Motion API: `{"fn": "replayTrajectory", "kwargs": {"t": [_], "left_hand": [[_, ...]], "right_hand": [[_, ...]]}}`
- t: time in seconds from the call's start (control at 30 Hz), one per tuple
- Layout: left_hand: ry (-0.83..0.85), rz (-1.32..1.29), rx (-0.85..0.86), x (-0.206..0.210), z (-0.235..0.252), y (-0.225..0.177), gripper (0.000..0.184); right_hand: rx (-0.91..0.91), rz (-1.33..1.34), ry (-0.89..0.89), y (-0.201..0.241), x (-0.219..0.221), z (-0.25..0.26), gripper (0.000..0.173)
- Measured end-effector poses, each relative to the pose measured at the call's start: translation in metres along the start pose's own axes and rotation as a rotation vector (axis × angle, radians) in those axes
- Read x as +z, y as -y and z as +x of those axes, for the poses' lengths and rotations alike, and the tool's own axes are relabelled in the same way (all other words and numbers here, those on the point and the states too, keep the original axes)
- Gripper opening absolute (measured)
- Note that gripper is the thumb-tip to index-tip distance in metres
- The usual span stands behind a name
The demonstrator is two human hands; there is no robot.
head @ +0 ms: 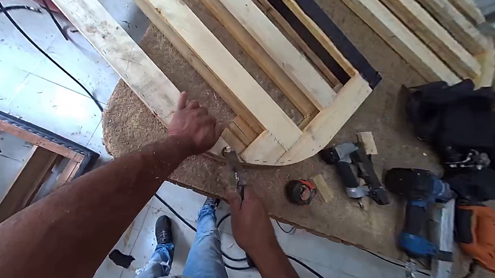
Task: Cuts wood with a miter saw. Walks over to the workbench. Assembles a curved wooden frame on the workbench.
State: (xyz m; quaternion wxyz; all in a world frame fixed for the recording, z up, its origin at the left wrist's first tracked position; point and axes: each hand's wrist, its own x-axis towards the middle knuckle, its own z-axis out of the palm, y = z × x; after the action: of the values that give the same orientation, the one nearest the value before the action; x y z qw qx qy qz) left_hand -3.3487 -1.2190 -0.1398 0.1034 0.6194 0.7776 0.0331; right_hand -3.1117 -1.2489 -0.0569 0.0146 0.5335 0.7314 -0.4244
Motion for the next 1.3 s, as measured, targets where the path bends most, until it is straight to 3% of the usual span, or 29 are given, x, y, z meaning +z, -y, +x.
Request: {"fn": "replayTrajectory", "kwargs": {"t": [0.07,0.2,0.3,0.53,0.63,0.7,0.93,1.13,1.3], "left_hand": [[0.003,0.014,0.0,-0.001,0.004,0.0,0.063],[-0.047,0.015,0.016,0.002,0.002,0.001,0.063],[-0.045,0.026,0.015,0.003,0.0,0.001,0.063],[-0.064,0.067,0.016,0.004,0.0,0.0,0.07],[-0.055,0.062,0.034,0.003,0.0,0.003,0.08],[-0.038,0.051,0.047,0.001,0.001,0.003,0.078],[0.171,-0.054,0.31,-0.007,-0.006,-0.026,0.062],[0.423,-0.159,0.195,-0.022,0.004,-0.047,0.032],[0.422,-0.177,0.097,-0.025,0.004,-0.056,0.036]], "right_hand": [[0.134,-0.068,0.107,0.014,-0.015,0.003,0.049],[0.007,0.114,-0.142,0.01,-0.055,-0.023,0.052],[-0.007,0.229,-0.213,-0.01,-0.081,-0.047,0.052],[0.274,0.266,-0.014,-0.096,-0.058,-0.107,0.048],[0.294,0.292,0.043,-0.125,-0.048,-0.117,0.048],[0.275,0.282,0.081,-0.138,-0.052,-0.119,0.049],[0.151,0.173,0.134,-0.156,-0.1,-0.092,0.054],[0.036,0.131,0.146,-0.155,-0.134,-0.05,0.061],[-0.058,0.144,0.208,-0.142,-0.141,-0.018,0.06]]}}
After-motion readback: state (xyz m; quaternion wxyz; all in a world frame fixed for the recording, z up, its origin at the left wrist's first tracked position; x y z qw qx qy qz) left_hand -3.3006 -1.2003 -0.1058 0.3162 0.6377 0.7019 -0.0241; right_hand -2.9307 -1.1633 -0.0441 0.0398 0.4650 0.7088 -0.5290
